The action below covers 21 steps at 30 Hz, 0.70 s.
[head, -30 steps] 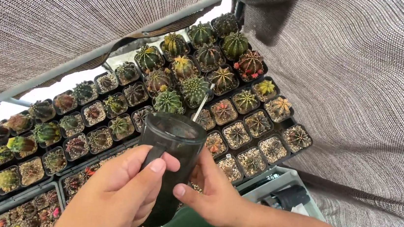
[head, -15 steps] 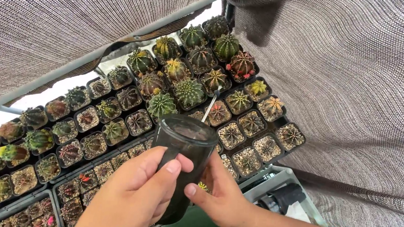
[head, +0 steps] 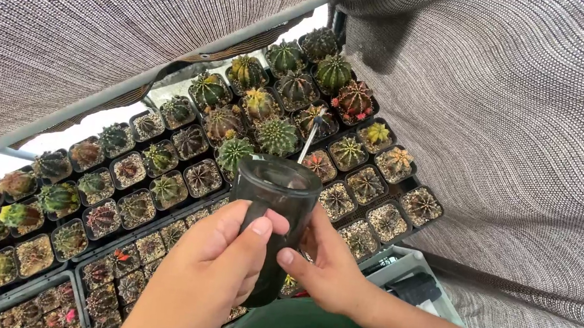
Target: Water several small potted cacti in a greenhouse or garden area using a modified watering cup.
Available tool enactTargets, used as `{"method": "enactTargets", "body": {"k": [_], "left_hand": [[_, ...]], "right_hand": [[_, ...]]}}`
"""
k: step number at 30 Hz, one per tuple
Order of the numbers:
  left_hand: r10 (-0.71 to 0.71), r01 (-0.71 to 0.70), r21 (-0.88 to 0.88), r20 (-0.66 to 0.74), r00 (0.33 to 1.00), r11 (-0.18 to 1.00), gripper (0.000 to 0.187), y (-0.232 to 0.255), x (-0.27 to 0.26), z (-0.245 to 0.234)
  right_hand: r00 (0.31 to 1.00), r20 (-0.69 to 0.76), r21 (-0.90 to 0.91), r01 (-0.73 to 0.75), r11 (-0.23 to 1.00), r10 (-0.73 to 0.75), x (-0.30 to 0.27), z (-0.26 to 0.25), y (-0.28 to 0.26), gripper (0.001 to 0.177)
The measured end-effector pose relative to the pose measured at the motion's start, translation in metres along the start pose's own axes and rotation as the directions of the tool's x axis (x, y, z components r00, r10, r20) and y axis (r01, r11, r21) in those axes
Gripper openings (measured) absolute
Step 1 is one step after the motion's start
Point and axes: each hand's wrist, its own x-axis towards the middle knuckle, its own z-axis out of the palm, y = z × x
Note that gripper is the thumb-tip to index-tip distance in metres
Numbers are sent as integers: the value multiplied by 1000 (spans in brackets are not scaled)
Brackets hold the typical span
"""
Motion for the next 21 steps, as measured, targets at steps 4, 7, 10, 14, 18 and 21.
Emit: {"method": "enactTargets", "body": {"k": [4, 7, 10, 14, 18, 21], "left_hand": [[38, -37, -64, 17, 999, 997, 22, -3, 1, -8], [68, -68, -31, -1, 998, 997, 23, -1, -2, -10], [37, -38, -39, -28, 999, 999, 25, 1, -6, -13], [18, -21, -66, -39, 999, 998, 24, 4, -5, -20], [13, -16, -27, -90, 996, 1000, 25, 15, 0, -21], [53, -54, -8, -98, 994, 998, 24, 20, 6, -23]], "right_hand": [[1000, 15, -5, -3, 1000, 3, 8, 2, -2, 85], [999, 36, 8, 1, 1000, -1, 11, 5, -2, 85], [998, 62, 7, -12, 1000, 11, 13, 8, 2, 83], [996, 84, 26, -15, 1000, 12, 20, 14, 4, 82], [995, 103, 101, -24, 995, 14, 32, 16, 4, 84], [993, 113, 130, -53, 990, 39, 42, 15, 4, 83]]}}
